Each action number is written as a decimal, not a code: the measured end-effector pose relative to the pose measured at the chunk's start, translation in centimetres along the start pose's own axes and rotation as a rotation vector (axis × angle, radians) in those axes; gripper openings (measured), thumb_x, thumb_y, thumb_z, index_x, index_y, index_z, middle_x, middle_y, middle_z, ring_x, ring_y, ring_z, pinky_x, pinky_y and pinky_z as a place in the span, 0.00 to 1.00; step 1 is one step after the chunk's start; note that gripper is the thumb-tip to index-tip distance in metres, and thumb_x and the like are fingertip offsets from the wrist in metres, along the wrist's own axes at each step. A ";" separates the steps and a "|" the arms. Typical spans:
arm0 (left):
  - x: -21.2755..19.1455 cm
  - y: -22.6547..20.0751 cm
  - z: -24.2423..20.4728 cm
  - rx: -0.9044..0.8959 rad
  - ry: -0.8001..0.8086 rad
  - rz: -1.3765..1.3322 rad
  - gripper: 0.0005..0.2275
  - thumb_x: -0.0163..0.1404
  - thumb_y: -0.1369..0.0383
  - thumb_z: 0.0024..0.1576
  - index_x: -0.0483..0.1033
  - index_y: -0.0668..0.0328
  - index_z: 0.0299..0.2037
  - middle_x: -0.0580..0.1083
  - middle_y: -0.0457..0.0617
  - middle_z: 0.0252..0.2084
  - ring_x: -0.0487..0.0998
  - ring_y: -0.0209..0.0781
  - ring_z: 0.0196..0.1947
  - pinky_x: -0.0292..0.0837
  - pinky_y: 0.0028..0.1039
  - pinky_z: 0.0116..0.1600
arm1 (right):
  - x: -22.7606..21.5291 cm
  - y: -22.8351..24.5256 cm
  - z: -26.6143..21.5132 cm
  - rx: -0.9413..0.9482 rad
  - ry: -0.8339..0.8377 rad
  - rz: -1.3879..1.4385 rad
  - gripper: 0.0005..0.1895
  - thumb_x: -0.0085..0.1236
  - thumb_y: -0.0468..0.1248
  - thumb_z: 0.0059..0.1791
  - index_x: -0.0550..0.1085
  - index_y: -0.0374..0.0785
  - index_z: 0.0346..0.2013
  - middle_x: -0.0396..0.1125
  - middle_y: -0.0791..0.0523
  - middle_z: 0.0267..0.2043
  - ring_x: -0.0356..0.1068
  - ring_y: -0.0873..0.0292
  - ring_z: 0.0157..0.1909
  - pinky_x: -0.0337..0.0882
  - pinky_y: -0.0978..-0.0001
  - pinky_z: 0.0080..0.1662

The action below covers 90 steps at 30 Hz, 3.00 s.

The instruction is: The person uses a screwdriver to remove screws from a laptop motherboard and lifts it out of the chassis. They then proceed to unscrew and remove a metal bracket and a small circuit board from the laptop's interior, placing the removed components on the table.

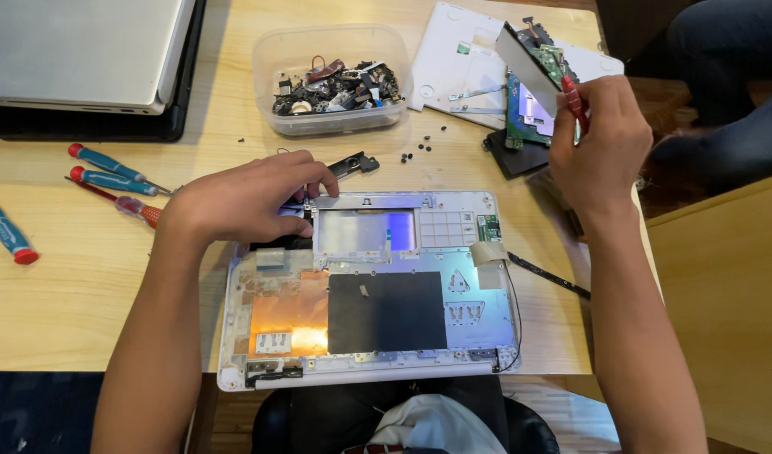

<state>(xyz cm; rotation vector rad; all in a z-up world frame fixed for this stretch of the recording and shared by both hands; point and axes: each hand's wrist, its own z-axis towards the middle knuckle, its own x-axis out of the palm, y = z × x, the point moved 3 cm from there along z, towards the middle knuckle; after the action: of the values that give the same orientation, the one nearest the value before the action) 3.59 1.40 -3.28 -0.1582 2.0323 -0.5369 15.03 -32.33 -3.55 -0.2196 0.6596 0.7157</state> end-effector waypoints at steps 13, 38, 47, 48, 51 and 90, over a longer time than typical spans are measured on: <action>0.1 -0.1 0.0 0.007 -0.003 0.017 0.19 0.55 0.66 0.50 0.68 0.42 0.52 0.67 0.39 0.44 0.69 0.34 0.47 0.65 0.29 0.51 | 0.7 -1.0 -0.5 0.074 0.168 -0.305 0.09 0.58 0.33 0.50 0.65 0.40 0.37 0.61 0.56 0.37 0.60 0.49 0.25 0.57 0.61 0.22; -0.2 -0.3 -0.5 0.063 -0.100 -0.002 0.17 0.59 0.67 0.45 0.69 0.56 0.43 0.70 0.50 0.39 0.74 0.50 0.46 0.68 0.42 0.53 | 0.8 1.1 -0.4 0.200 0.411 -0.059 0.08 0.61 0.41 0.48 0.75 0.43 0.39 0.67 0.56 0.32 0.71 0.45 0.35 0.70 0.51 0.36; -0.3 -0.4 -0.5 0.086 -0.106 -0.028 0.17 0.59 0.68 0.45 0.70 0.56 0.43 0.71 0.49 0.40 0.74 0.47 0.45 0.69 0.39 0.52 | 0.9 3.2 -0.3 0.141 0.409 -0.036 0.07 0.60 0.43 0.48 0.75 0.47 0.38 0.66 0.59 0.30 0.71 0.48 0.32 0.70 0.55 0.34; -0.4 -0.5 -0.6 0.093 -0.106 -0.032 0.16 0.59 0.68 0.45 0.70 0.58 0.43 0.71 0.51 0.40 0.75 0.48 0.45 0.69 0.40 0.52 | 0.9 3.5 -0.3 0.135 0.416 -0.016 0.06 0.60 0.43 0.48 0.75 0.46 0.37 0.66 0.58 0.29 0.70 0.48 0.31 0.70 0.55 0.33; -0.2 -0.4 0.0 0.088 -0.139 -0.067 0.10 0.52 0.69 0.50 0.72 0.58 0.41 0.71 0.50 0.38 0.75 0.46 0.43 0.69 0.38 0.50 | 0.9 4.4 -0.3 0.123 0.424 0.049 0.05 0.59 0.42 0.49 0.75 0.45 0.35 0.66 0.59 0.27 0.71 0.48 0.31 0.70 0.56 0.33; 5.4 -0.7 4.4 0.497 -0.788 0.982 0.08 0.45 0.62 0.57 0.72 0.54 0.31 0.70 0.47 0.28 0.73 0.42 0.32 0.70 0.31 0.41 | 0.0 7.3 0.4 -0.076 0.634 0.161 0.07 0.56 0.42 0.49 0.76 0.42 0.35 0.68 0.57 0.25 0.69 0.49 0.25 0.69 0.59 0.30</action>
<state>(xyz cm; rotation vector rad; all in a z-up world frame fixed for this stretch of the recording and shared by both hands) 4.57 -2.39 -9.13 0.7766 0.9673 -0.2508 10.31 -26.79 -2.99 -0.4773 1.2653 0.8305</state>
